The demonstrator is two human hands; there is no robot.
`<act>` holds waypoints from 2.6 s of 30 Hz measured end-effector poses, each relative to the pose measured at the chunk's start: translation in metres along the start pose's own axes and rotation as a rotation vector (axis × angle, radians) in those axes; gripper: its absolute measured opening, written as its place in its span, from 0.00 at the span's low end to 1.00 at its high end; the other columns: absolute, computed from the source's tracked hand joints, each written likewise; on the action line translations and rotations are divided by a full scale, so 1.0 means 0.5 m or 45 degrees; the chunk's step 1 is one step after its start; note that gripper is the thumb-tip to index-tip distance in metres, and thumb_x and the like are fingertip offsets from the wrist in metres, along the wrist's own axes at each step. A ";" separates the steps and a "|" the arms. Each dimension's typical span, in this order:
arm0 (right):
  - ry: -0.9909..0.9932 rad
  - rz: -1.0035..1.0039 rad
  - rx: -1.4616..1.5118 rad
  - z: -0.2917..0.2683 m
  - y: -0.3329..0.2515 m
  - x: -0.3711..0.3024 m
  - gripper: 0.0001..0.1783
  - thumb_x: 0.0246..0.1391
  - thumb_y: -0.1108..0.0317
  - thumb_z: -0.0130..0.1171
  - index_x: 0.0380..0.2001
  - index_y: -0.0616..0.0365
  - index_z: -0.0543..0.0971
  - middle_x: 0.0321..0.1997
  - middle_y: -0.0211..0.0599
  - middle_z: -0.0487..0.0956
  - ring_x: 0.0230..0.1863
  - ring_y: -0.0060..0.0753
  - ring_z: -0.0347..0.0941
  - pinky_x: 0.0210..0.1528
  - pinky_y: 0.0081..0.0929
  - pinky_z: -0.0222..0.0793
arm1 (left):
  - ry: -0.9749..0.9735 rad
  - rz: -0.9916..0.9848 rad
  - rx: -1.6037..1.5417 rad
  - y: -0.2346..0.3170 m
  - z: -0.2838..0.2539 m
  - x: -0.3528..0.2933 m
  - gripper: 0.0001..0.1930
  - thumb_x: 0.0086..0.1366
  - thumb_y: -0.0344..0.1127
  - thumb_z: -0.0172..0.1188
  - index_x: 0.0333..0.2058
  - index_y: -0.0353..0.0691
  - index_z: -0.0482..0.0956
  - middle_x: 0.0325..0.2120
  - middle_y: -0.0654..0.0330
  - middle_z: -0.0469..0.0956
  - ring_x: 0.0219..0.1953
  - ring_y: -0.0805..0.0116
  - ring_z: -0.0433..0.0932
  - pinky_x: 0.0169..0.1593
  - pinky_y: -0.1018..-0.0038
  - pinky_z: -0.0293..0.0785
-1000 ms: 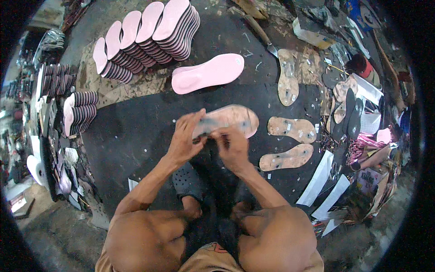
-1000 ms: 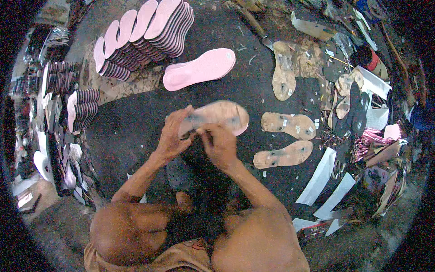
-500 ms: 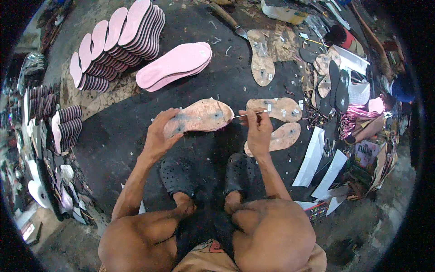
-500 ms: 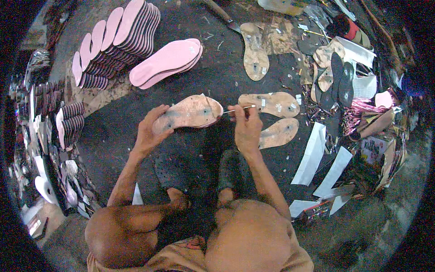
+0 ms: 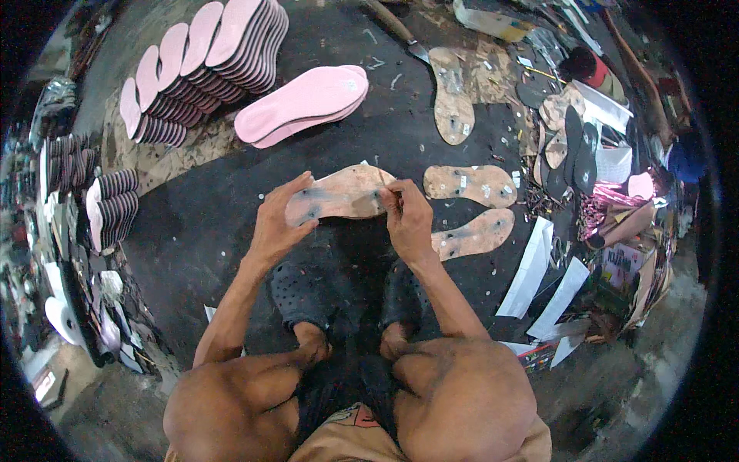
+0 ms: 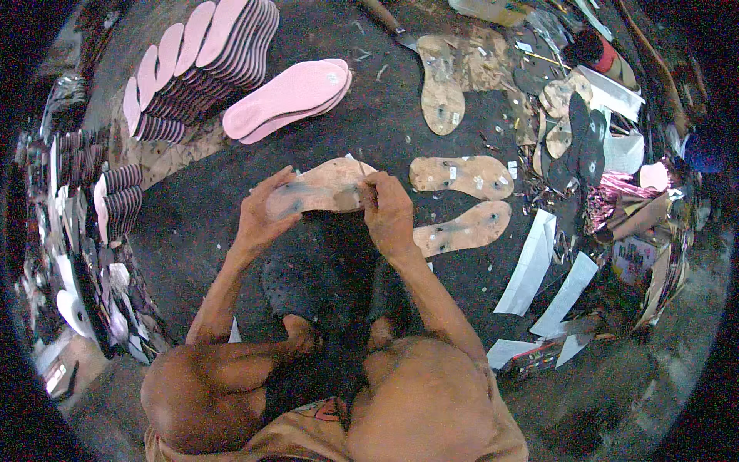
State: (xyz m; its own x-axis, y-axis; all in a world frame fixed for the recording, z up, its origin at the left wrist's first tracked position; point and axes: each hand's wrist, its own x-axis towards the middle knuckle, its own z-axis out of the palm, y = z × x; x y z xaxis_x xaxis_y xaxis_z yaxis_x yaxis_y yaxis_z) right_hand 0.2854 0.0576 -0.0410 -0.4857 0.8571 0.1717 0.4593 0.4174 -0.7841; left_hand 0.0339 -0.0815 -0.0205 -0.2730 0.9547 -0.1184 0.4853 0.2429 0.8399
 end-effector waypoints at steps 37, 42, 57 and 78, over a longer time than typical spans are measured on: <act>0.068 0.576 0.418 -0.040 0.026 -0.011 0.13 0.81 0.63 0.57 0.47 0.65 0.78 0.48 0.43 0.92 0.41 0.26 0.86 0.45 0.27 0.83 | -0.026 0.058 0.161 -0.029 -0.004 -0.007 0.43 0.54 0.28 0.80 0.71 0.43 0.76 0.69 0.53 0.79 0.70 0.47 0.76 0.77 0.54 0.67; 0.057 0.559 0.280 -0.029 0.034 -0.015 0.13 0.80 0.62 0.59 0.45 0.64 0.79 0.46 0.42 0.92 0.41 0.26 0.86 0.44 0.27 0.82 | -0.040 0.084 0.158 -0.025 0.006 0.000 0.44 0.53 0.27 0.79 0.71 0.43 0.75 0.68 0.53 0.79 0.69 0.47 0.76 0.76 0.54 0.67; -0.070 -0.012 0.332 0.124 -0.099 0.068 0.07 0.71 0.70 0.67 0.46 0.61 0.82 0.36 0.47 0.85 0.35 0.49 0.85 0.39 0.41 0.79 | -0.042 -0.030 -0.162 -0.058 -0.008 -0.002 0.53 0.52 0.31 0.78 0.78 0.43 0.66 0.70 0.49 0.78 0.72 0.44 0.74 0.76 0.53 0.68; 0.289 0.420 0.409 -0.066 -0.012 0.071 0.16 0.81 0.57 0.58 0.46 0.61 0.81 0.42 0.37 0.91 0.39 0.25 0.81 0.44 0.30 0.77 | 0.347 0.433 0.474 0.018 -0.138 0.183 0.40 0.56 0.29 0.78 0.69 0.39 0.77 0.66 0.49 0.80 0.69 0.48 0.78 0.74 0.55 0.71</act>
State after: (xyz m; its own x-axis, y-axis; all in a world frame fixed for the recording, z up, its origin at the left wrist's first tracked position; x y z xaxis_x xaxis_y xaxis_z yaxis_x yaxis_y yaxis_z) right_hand 0.2899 0.0951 -0.0105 -0.1632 0.9864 -0.0187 0.2922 0.0302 -0.9559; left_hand -0.0441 -0.0040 0.0128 -0.2309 0.9228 0.3082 0.8294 0.0211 0.5582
